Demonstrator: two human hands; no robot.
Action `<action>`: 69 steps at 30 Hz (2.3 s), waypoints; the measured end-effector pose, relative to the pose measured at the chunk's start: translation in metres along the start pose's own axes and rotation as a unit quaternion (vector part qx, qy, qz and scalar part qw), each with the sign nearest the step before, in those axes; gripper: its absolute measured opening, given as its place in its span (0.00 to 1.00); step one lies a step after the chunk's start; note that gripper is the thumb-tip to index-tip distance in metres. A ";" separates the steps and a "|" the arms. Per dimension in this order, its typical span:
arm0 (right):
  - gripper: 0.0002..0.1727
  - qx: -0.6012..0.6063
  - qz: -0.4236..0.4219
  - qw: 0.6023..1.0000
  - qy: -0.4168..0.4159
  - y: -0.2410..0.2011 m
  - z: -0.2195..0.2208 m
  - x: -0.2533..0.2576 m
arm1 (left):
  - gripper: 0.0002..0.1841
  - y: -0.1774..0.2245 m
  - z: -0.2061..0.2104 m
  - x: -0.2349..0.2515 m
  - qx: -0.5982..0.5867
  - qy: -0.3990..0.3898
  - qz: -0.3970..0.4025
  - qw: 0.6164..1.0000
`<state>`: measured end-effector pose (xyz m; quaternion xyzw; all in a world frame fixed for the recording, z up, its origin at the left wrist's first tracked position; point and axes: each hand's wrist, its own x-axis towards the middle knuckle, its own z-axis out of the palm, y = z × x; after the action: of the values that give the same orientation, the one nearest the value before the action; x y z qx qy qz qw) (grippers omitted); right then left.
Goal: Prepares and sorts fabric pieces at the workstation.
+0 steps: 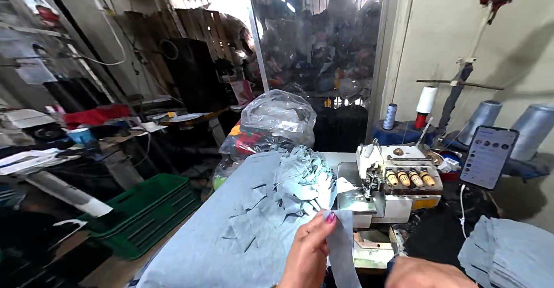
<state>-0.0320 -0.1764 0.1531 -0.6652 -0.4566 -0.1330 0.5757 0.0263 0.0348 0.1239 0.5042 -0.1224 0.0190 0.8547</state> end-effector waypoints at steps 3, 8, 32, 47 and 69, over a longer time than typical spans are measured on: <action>0.08 -0.037 -0.021 0.997 0.065 0.017 0.009 0.016 | 0.08 -0.006 0.016 -0.011 0.016 -0.052 0.106 0.993; 0.07 -0.073 -0.027 0.984 0.158 0.023 0.018 0.020 | 0.11 -0.015 0.024 -0.016 0.044 -0.127 0.199 0.971; 0.34 0.013 0.140 0.983 0.119 0.025 0.014 0.023 | 0.11 -0.013 0.024 -0.027 -0.019 -0.086 0.105 0.991; 0.17 -0.121 0.204 0.942 0.239 0.114 -0.033 0.011 | 0.19 -0.049 -0.019 0.022 0.060 -0.062 -0.139 0.987; 0.13 -0.123 0.317 0.837 0.429 0.181 -0.002 0.014 | 0.15 -0.083 -0.062 0.115 0.193 0.067 -0.091 0.975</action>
<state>0.1142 -0.1570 0.0471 -0.7150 0.0922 -0.2709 0.6378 0.1628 0.0372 0.0509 0.6662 -0.0123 -0.0023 0.7457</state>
